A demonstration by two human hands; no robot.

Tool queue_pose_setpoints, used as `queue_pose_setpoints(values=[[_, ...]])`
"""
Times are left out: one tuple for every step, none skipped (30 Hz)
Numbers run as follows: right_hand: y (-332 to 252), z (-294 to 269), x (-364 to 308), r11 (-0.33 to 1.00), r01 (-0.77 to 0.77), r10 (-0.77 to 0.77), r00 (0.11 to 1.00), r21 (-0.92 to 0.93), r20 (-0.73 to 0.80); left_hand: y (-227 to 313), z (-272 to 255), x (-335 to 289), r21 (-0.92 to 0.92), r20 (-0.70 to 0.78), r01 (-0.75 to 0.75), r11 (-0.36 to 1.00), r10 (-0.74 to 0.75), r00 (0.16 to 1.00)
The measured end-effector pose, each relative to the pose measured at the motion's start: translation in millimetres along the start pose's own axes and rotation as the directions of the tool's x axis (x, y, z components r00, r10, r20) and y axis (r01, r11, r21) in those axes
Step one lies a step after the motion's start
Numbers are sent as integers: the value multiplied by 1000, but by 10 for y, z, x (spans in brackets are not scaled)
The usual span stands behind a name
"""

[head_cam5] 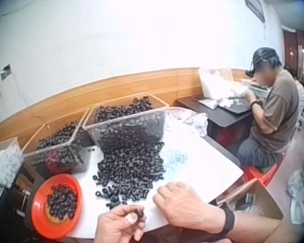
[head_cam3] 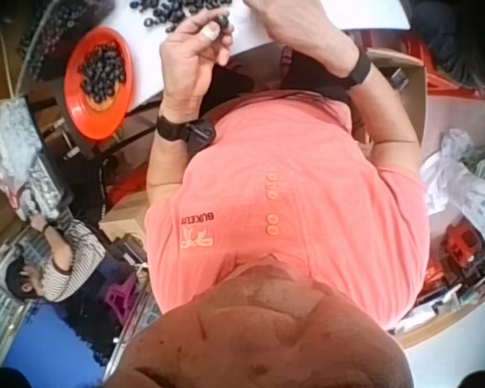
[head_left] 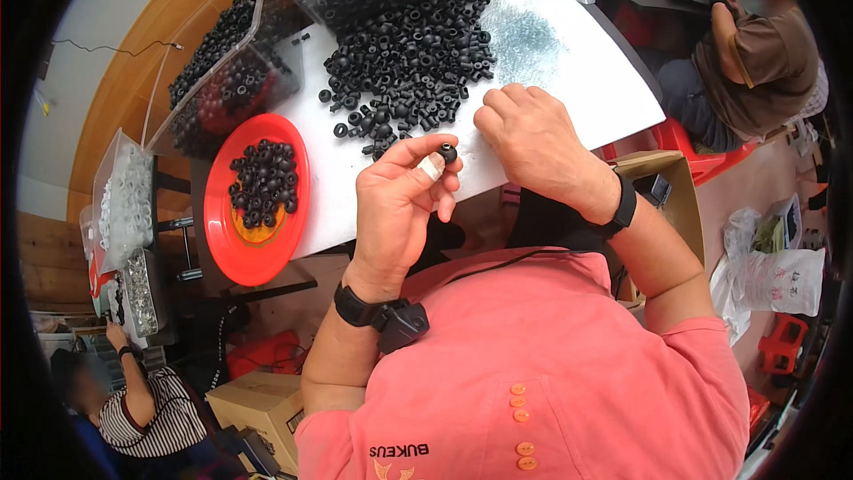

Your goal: Assembling small plastic components at a workstation.

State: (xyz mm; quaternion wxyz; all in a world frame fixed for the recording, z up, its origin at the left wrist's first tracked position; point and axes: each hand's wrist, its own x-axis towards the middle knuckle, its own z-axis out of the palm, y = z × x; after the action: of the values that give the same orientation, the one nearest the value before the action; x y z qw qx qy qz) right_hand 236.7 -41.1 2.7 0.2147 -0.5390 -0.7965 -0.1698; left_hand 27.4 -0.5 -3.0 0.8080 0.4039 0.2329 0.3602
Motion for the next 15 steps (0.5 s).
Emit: queue_pose_setpoints(values=[[-13,20,-12,998,-56,58,997,35,-48,-1,18,0,16,-2,-6,1000,6,1000],[-44,7,-12,998,-57,59,997,37,-47,0,32,1,32,-4,-12,999,12,1000],[-95,-24,-13,900,-220,258,965,377,-54,-6,38,-1,31,-5,-9,999,10,1000],[-132,-45,-8,666,-333,440,898,667,8,-11,42,-2,46,-8,-13,999,13,1000],[-152,-52,1,665,-334,440,898,668,11,-19,45,-6,61,-10,-17,998,18,1000],[-160,-67,16,548,-299,451,892,781,25,-19,57,0,61,-9,-13,998,14,1000],[-172,-70,30,416,-254,459,887,873,40,-22,69,2,67,-19,-12,998,13,1000],[-195,-38,34,452,-216,446,895,865,-10,-23,80,5,73,-29,-11,997,13,999],[-216,-36,45,451,-217,446,895,866,-8,-22,87,3,72,-31,-10,997,12,999],[-236,-40,55,456,-212,438,899,864,-11,-20,93,0,72,-42,-8,997,11,999],[-255,-40,63,462,-206,431,902,863,-14,-17,97,-3,71,-52,-6,997,10,999],[-274,-33,65,460,-208,430,903,863,-12,-17,99,-7,70,-54,-5,998,9,998],[-293,-23,66,454,-208,424,906,866,-5,-16,100,-8,74,-58,-9,997,13,998],[-311,-18,63,448,-208,417,909,870,3,-18,99,-12,78,-62,-12,997,17,998],[-329,-21,57,447,-210,417,909,869,5,-26,93,-13,77,-63,-11,997,16,998]])
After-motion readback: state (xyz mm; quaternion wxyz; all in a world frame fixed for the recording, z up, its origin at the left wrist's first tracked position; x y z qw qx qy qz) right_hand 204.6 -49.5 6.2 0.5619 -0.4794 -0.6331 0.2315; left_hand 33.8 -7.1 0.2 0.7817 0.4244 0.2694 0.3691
